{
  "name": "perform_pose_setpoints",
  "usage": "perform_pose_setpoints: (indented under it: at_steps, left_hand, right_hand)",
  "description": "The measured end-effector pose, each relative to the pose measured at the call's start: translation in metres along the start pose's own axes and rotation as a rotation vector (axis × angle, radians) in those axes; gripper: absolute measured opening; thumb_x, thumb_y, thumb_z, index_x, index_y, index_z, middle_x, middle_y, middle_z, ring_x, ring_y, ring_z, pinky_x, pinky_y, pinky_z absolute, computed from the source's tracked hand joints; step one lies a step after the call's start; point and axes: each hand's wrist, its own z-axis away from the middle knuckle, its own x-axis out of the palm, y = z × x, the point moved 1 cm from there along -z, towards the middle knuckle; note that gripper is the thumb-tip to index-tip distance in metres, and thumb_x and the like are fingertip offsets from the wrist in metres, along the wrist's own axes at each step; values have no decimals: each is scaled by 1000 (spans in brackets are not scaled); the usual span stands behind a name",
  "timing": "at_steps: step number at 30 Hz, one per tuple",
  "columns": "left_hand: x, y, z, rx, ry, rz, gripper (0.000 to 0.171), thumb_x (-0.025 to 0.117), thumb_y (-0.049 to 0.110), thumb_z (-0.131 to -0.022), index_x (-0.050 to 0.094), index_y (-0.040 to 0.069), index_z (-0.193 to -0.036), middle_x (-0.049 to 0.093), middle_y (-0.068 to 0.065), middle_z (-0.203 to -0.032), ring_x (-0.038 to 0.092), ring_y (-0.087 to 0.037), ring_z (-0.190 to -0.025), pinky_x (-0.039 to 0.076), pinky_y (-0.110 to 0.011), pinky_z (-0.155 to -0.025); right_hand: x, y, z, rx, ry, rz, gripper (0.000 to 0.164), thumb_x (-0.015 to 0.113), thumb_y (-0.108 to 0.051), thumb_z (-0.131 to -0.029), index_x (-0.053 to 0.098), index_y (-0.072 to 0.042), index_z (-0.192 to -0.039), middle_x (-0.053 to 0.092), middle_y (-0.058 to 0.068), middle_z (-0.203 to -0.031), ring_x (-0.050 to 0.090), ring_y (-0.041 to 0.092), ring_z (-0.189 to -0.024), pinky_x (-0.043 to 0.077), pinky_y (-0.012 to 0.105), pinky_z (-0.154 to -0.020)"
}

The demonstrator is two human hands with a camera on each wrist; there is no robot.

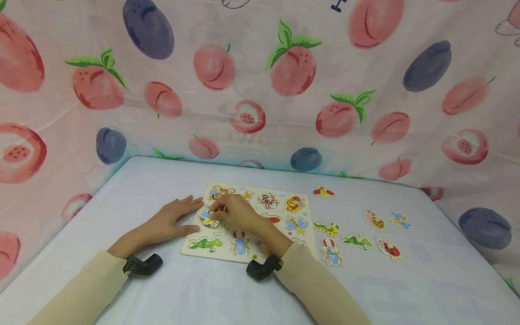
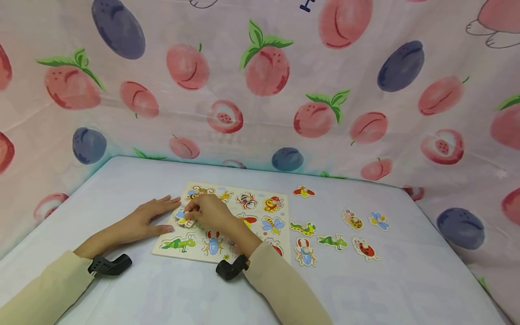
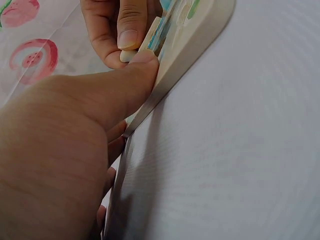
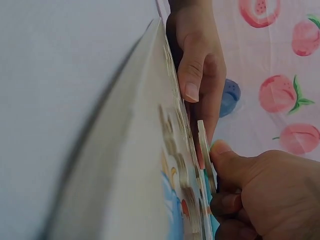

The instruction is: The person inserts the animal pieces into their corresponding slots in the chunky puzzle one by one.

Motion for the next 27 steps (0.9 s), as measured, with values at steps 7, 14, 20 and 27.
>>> perform_pose_setpoints:
  at_steps: [7,14,20,27]
  left_hand:
    - [0,1,0,-6,-1,3,74,66,44,-87,42,5,-144,38,-9,-150,23,-36,-141,11,-58,-112]
    - [-1,2,0,-22,-3,9,73,66,44,-87,42,6,-145,37,-9,-150,22,-36,-141,10,-59,-111]
    - [-1,2,1,-25,-4,10,73,66,44,-87,42,6,-145,37,-9,-150,22,-35,-141,10,-58,-112]
    - [-1,2,0,-33,-8,16,75,66,46,-87,41,6,-145,37,-9,-150,21,-36,-141,10,-59,-112]
  right_hand:
    - [2,0,1,7,10,11,8,67,-24,-91,72,-19,-89,57,-12,-73,49,5,-58,40,18,-52]
    - [6,1,0,13,-7,29,11,66,-27,-91,72,-19,-91,58,-13,-69,48,3,-56,39,17,-51]
    - [7,2,0,19,9,44,10,67,-28,-91,73,-19,-90,57,-13,-68,48,3,-56,39,18,-51]
    - [8,0,0,42,24,49,11,68,-29,-90,73,-19,-89,57,-13,-69,48,4,-58,39,18,-52]
